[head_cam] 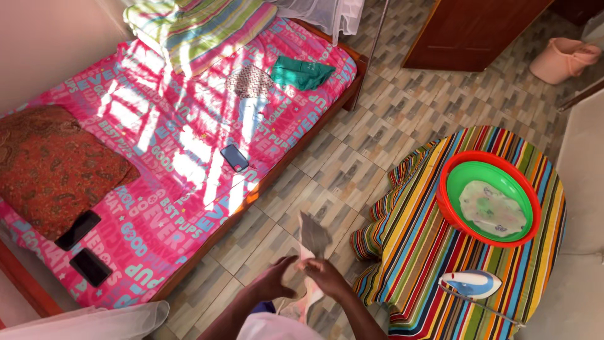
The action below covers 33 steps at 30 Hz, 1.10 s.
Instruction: The person places items into a laundry basket, moves several containers and buckets, and then mops the tiled floor of a bedroom and a closet area.
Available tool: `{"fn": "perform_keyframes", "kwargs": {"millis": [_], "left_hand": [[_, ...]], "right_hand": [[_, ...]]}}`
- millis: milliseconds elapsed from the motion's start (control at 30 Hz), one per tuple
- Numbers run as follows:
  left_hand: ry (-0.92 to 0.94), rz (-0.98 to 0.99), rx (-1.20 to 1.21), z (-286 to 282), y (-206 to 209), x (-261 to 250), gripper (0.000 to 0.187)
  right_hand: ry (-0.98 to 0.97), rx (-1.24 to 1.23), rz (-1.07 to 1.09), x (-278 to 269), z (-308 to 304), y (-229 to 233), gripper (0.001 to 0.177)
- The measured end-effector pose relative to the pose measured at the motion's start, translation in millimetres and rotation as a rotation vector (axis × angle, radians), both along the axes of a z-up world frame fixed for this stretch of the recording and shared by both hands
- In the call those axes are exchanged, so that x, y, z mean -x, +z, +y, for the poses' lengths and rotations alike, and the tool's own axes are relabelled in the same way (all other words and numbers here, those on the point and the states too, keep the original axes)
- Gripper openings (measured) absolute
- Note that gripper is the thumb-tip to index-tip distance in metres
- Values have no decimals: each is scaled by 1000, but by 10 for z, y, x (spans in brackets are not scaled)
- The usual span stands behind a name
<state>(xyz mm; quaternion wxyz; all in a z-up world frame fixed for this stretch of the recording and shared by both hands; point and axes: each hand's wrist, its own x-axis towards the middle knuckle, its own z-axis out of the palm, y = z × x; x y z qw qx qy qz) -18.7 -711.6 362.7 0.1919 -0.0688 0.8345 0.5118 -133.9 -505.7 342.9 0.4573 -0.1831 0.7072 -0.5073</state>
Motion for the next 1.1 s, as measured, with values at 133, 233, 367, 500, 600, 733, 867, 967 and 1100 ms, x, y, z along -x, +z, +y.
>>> {"fn": "perform_keyframes", "kwargs": {"millis": [133, 233, 367, 500, 600, 733, 867, 967, 1100], "left_hand": [[88, 35, 14, 388, 173, 368, 101], [130, 67, 39, 451, 119, 570, 93], [29, 158, -34, 347, 222, 999, 77], [67, 175, 64, 237, 561, 1578, 99], [375, 153, -104, 140, 489, 2043, 72], [259, 262, 73, -267, 127, 2716, 37], [144, 25, 258, -663, 150, 3212, 26], [106, -25, 349, -809, 196, 3538, 21], [77, 27, 318, -793, 156, 4027, 23]], "right_hand": [[-140, 314, -49, 311, -77, 430, 26], [-264, 367, -51, 568, -141, 610, 26], [-353, 392, -105, 1077, -243, 779, 27], [-413, 417, -249, 1610, -446, 930, 29], [-383, 384, -205, 1982, -659, 955, 31], [-419, 336, -182, 2479, -766, 909, 36], [-551, 387, -185, 3002, -657, 896, 39], [-656, 510, -278, 3412, -493, 947, 38], [-750, 530, -209, 3960, -250, 905, 37]]}}
